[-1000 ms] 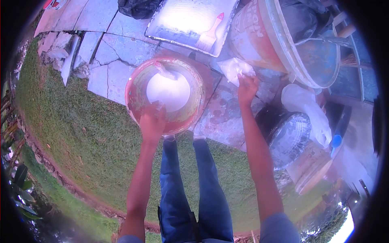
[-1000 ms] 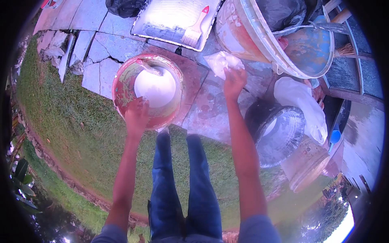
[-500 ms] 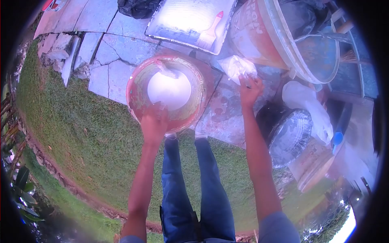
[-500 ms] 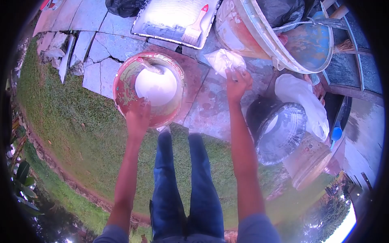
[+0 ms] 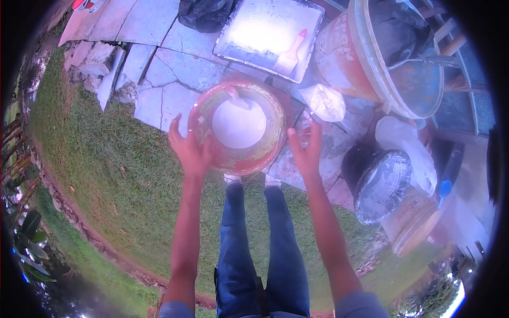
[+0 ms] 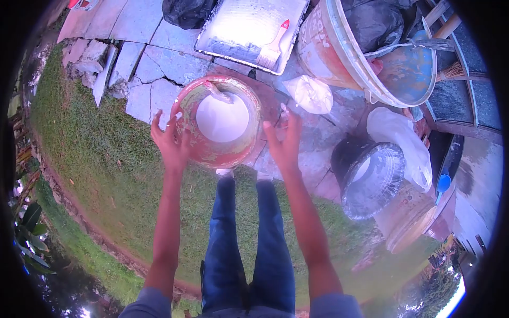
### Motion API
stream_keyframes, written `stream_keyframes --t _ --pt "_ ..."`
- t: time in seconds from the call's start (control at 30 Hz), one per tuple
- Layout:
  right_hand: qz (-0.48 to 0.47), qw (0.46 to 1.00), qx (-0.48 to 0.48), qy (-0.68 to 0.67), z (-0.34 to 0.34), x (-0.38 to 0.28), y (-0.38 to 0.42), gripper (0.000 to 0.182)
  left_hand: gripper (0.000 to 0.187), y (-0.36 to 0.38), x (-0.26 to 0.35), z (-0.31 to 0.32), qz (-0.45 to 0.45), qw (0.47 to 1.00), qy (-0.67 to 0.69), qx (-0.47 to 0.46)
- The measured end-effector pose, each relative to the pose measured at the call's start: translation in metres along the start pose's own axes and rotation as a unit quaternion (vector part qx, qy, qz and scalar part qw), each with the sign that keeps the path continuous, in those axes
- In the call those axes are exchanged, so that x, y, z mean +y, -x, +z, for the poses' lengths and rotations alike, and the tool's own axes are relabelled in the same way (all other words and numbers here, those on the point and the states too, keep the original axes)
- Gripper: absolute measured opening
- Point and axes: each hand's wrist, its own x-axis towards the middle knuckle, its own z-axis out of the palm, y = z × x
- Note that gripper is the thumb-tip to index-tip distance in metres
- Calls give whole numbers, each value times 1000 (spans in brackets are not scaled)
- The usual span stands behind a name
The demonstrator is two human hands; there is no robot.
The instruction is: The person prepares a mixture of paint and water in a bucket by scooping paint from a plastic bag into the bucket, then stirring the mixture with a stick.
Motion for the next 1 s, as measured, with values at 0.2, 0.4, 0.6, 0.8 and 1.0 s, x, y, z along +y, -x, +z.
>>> stream_keyframes --t 0.2,0.4,0.6,0.8,1.0 --pt "-138 971 76 179 44 -64 -23 52 52 -4 -1 -4 72 995 -29 -64" --pt "-70 982 -20 177 55 -82 2 42 49 6 17 -22 99 965 -80 -229" --pt "-68 966 -47 243 107 -90 -22 42 70 14 -30 -1 -156 982 103 -20" --pt "-53 923 -35 379 155 -73 -37 45 83 38 -31 2 -159 960 231 -29" --pt "-109 921 -47 371 170 -62 -48 42 60 71 -37 16 -557 554 598 -163"
